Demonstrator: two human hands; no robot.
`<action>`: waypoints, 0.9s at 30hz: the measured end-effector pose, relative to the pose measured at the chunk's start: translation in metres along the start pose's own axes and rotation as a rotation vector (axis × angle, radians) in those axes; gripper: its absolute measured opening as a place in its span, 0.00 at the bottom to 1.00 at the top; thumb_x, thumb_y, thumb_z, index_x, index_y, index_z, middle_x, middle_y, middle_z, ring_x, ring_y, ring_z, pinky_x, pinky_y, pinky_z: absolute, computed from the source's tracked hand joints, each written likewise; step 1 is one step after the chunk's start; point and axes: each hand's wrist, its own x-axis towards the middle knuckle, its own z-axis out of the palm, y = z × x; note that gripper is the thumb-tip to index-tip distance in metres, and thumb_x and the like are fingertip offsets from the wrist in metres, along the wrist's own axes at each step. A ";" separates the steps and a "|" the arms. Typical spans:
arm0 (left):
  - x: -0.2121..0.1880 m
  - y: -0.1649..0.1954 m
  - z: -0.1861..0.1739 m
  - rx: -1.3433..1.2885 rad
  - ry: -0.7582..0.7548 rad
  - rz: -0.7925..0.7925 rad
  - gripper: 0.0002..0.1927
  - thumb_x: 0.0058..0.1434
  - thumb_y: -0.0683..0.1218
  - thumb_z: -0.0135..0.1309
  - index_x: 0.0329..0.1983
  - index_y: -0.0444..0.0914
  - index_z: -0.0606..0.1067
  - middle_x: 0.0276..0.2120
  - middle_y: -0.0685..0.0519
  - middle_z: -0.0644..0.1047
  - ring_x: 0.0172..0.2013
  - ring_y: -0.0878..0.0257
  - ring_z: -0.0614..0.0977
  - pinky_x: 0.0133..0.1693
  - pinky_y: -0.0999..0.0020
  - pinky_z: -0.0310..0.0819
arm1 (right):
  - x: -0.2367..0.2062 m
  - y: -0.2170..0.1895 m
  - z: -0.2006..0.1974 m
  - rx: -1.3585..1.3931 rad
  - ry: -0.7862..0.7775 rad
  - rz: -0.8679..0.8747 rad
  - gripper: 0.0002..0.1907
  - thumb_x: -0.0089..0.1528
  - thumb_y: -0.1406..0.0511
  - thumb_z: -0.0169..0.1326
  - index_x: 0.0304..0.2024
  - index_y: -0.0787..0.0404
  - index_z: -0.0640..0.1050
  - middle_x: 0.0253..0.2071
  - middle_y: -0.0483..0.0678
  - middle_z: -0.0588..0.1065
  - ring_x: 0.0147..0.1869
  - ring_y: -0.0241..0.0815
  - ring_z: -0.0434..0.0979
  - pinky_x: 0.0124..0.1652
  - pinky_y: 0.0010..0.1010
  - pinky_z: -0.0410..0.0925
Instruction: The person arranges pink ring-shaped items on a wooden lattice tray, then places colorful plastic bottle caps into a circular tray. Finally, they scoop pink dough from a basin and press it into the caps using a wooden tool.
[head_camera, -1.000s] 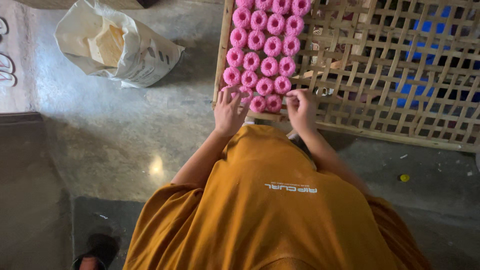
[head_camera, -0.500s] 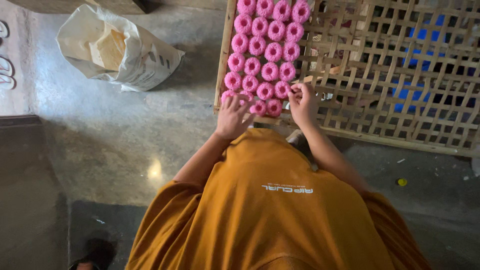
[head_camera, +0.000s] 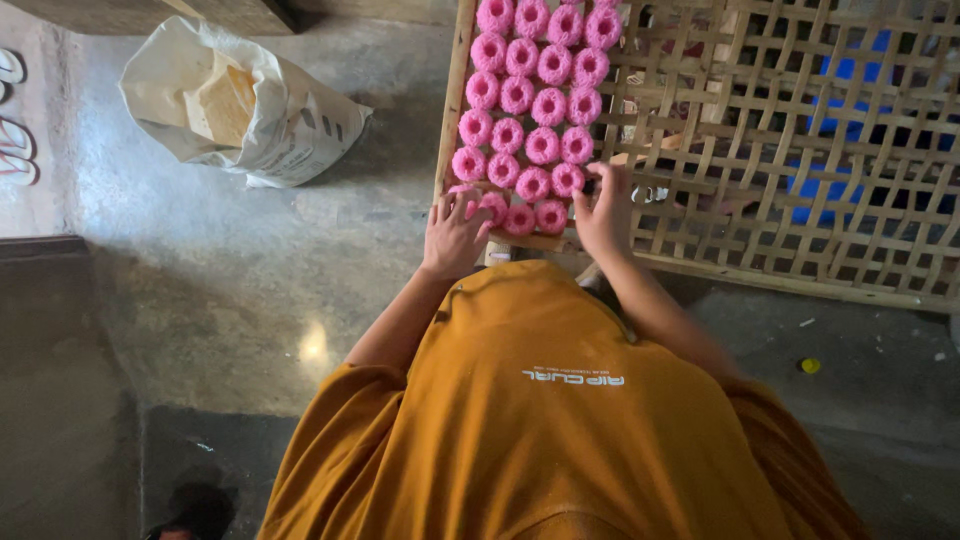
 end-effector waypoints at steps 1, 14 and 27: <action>0.000 0.000 -0.003 -0.008 -0.005 -0.010 0.12 0.60 0.48 0.60 0.47 0.47 0.77 0.58 0.52 0.70 0.62 0.50 0.68 0.58 0.50 0.64 | -0.001 -0.006 0.001 -0.011 0.005 -0.064 0.18 0.60 0.73 0.60 0.51 0.68 0.72 0.49 0.57 0.70 0.55 0.52 0.70 0.52 0.44 0.67; 0.001 0.004 -0.006 -0.005 -0.023 -0.008 0.15 0.58 0.48 0.60 0.48 0.43 0.76 0.61 0.50 0.68 0.63 0.48 0.66 0.59 0.50 0.64 | 0.003 -0.048 0.031 -0.341 -0.327 -0.289 0.11 0.58 0.65 0.61 0.42 0.61 0.78 0.43 0.50 0.73 0.52 0.52 0.73 0.51 0.44 0.67; 0.006 0.004 -0.029 -0.106 0.104 -0.131 0.29 0.59 0.44 0.57 0.66 0.46 0.71 0.57 0.53 0.73 0.57 0.50 0.71 0.55 0.52 0.66 | 0.036 -0.045 0.046 -0.123 -0.362 -0.164 0.13 0.59 0.67 0.63 0.45 0.64 0.79 0.41 0.54 0.78 0.45 0.52 0.77 0.45 0.41 0.69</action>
